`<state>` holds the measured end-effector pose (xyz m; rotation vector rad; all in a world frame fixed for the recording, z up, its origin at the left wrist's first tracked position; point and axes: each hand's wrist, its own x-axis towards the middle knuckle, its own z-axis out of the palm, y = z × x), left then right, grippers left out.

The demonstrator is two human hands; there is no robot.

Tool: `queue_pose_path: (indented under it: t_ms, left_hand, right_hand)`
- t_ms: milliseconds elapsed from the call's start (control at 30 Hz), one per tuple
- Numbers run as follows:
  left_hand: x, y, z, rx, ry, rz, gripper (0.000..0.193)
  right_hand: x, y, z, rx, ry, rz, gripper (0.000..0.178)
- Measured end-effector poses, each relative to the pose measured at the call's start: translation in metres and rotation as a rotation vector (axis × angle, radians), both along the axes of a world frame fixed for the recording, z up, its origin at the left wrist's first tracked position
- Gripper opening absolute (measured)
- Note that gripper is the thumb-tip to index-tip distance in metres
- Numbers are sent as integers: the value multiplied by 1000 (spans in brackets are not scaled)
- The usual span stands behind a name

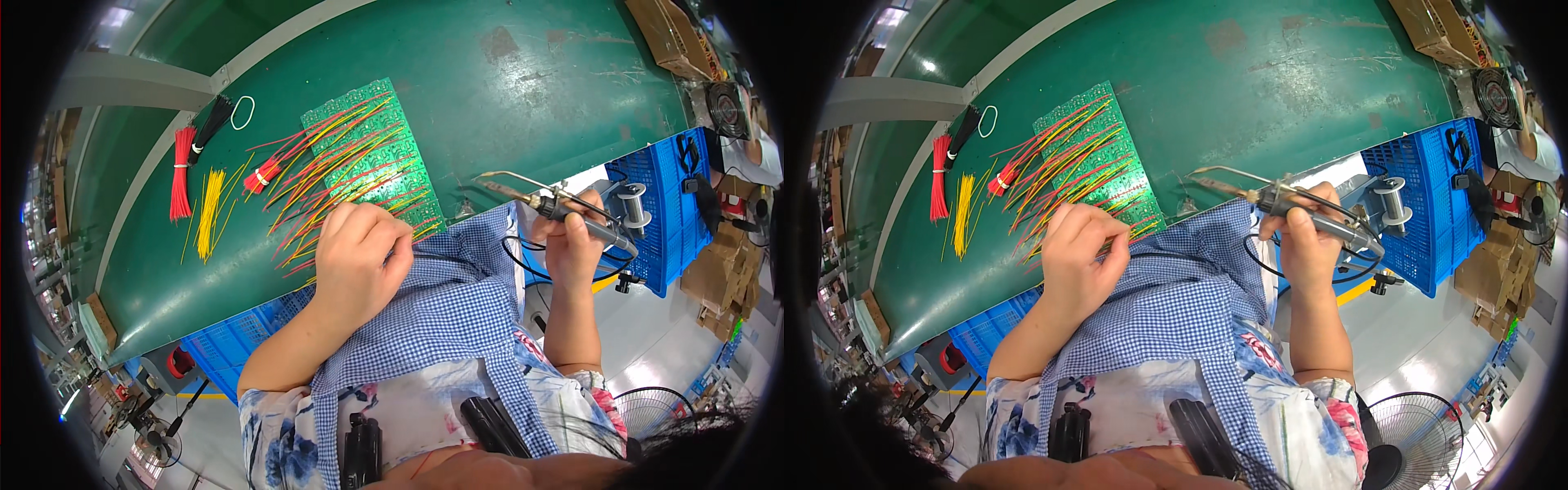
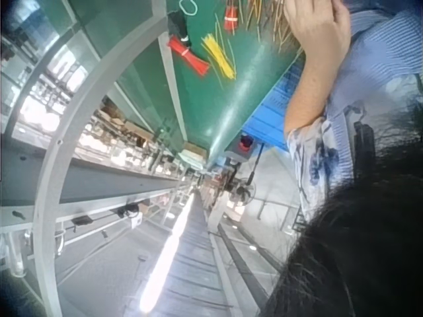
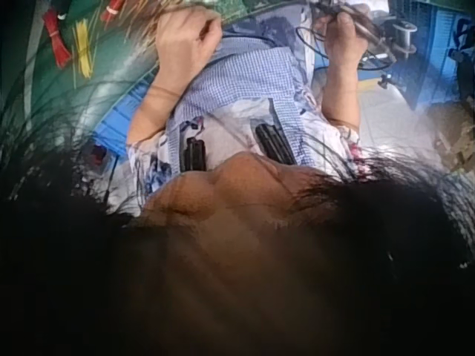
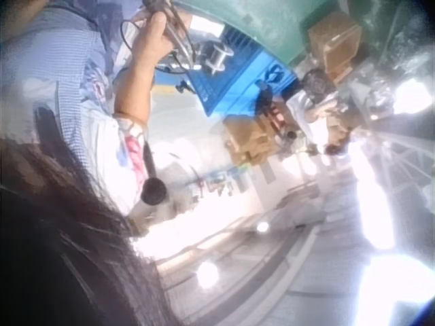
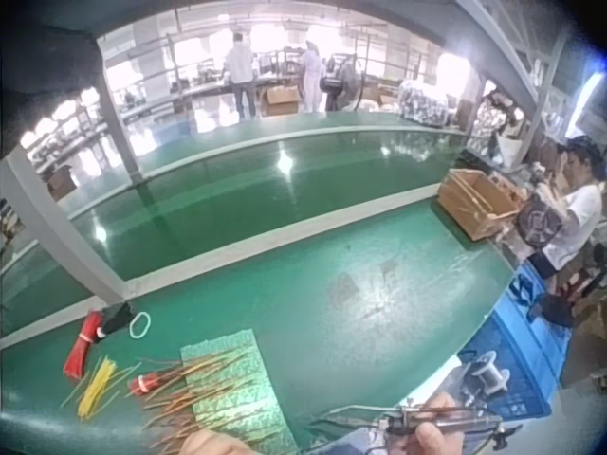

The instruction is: Soldering thin wires onto a circuit board at an industrial workbench.

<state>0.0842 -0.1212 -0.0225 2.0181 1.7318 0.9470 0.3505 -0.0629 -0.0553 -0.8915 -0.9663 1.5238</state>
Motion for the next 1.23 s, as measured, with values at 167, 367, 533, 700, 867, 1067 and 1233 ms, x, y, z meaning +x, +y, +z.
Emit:
queue_pose_path:
  t_ms: [167, 367, 533, 700, 867, 1067, 1233]
  left_hand:
    - [-1, 0, 0, 33, -2, -4, 16]
    - [-6, 2, 10, 20, -24, -44, 21]
    - [-40, 18, 37, 115, 160, 87, 24]
    - [-78, 60, 37, -21, 296, 171, 22]
    - [-92, 95, 24, -267, 333, 93, 21]
    - [-116, 126, 29, -606, -15, 3, 19]
    - [-139, 110, 23, -411, -71, 44, 24]
  right_hand:
    - [1, 4, 0, 31, 68, -59, 20]
    - [1, 11, 3, 54, 69, -82, 9]
    - [8, 15, 7, 65, 112, -128, 13]
    - [8, 59, 25, 22, 223, -112, 29]
    - [-15, 150, 32, -148, 329, -109, 29]
    - [-59, 243, 4, -343, 417, -177, 30]
    - [-76, 292, -21, -463, 527, -241, 36]
